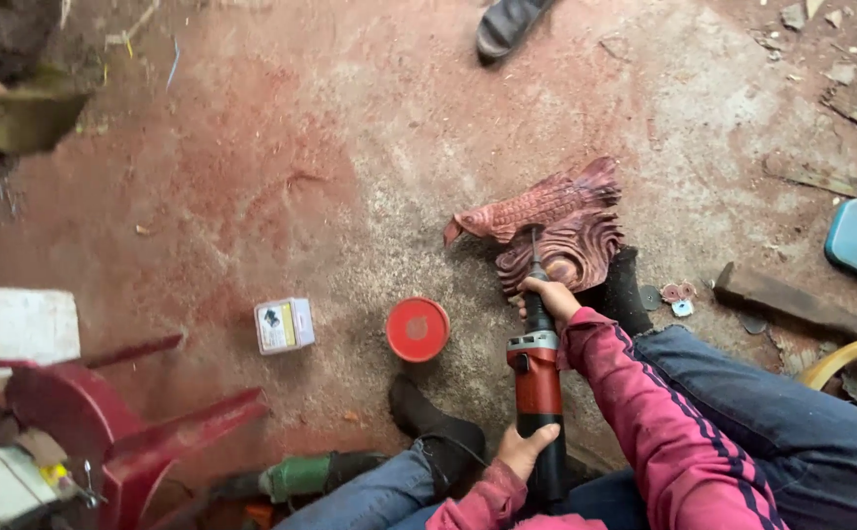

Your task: Sanding a wooden fish carving using a handheld power sander in a workshop environment.

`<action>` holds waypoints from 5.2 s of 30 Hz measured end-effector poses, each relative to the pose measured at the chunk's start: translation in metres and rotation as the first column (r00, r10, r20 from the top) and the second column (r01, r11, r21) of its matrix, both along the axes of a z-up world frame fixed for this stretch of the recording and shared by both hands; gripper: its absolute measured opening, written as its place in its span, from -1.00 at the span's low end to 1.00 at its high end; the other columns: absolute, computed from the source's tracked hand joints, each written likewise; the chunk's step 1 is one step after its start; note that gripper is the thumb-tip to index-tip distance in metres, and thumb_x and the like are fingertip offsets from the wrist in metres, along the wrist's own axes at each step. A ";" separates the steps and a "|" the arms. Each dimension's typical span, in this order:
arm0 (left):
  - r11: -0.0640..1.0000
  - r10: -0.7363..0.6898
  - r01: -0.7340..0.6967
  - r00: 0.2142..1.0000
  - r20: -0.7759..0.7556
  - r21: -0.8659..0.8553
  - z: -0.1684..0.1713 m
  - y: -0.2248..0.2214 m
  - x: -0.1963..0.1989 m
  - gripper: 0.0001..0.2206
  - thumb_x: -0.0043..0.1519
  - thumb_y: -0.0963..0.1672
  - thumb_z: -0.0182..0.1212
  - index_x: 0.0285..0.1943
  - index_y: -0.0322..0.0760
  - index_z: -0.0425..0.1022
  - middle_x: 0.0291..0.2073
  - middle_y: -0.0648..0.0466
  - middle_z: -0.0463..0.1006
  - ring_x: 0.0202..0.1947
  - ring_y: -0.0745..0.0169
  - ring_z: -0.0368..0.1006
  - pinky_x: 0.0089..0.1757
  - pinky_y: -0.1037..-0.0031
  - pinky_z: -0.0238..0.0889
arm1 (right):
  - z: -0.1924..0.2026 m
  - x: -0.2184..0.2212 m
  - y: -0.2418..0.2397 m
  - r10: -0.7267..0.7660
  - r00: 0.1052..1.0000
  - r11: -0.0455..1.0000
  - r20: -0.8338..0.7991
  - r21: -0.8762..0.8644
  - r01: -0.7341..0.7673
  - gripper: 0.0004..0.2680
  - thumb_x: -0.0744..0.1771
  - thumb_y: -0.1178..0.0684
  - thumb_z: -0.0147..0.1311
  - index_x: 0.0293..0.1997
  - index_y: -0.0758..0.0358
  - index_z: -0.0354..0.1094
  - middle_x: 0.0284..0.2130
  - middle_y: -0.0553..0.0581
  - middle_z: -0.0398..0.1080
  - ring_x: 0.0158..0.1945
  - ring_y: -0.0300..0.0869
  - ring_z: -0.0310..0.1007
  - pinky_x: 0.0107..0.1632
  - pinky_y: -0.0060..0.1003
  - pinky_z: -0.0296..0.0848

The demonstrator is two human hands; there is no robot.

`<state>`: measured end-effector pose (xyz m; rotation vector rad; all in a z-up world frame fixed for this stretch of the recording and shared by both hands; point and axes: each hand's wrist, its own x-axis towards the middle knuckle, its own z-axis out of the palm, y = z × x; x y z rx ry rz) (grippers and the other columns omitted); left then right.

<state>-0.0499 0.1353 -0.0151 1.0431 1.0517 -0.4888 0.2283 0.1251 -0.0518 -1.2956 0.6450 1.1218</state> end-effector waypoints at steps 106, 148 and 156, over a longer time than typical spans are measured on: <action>0.449 -0.656 0.826 0.564 -0.502 0.340 0.125 0.117 0.060 -0.41 -0.12 0.23 0.37 0.04 0.10 0.44 -0.11 0.16 0.66 -0.11 0.10 0.59 -0.12 0.32 0.36 | 0.043 -0.025 -0.015 -0.494 0.842 0.826 -0.215 0.186 0.532 -0.81 0.26 0.05 0.10 -0.41 0.44 0.30 -0.58 0.29 0.38 -0.58 0.01 0.40 -0.44 -0.07 0.51; 0.432 -0.748 0.843 0.533 -0.395 0.321 0.096 0.174 0.059 -0.38 -0.11 0.20 0.42 0.10 0.06 0.45 -0.11 0.20 0.62 -0.13 0.24 0.55 -0.14 0.40 0.33 | 0.042 -0.039 0.002 -0.597 0.779 0.768 -0.193 0.143 0.624 -0.82 0.24 0.07 0.08 -0.33 0.44 0.31 -0.58 0.34 0.37 -0.59 0.05 0.39 -0.44 -0.04 0.50; 0.481 -0.651 0.745 0.657 -0.381 0.463 0.058 0.165 0.030 -0.45 -0.15 0.18 0.48 -0.03 0.07 0.49 -0.21 0.21 0.68 -0.20 0.29 0.58 -0.15 0.43 0.34 | 0.029 -0.025 0.017 -0.525 0.831 0.821 -0.182 0.149 0.551 -0.83 0.25 0.07 0.09 -0.32 0.40 0.24 -0.58 0.33 0.40 -0.60 0.04 0.43 -0.44 -0.05 0.55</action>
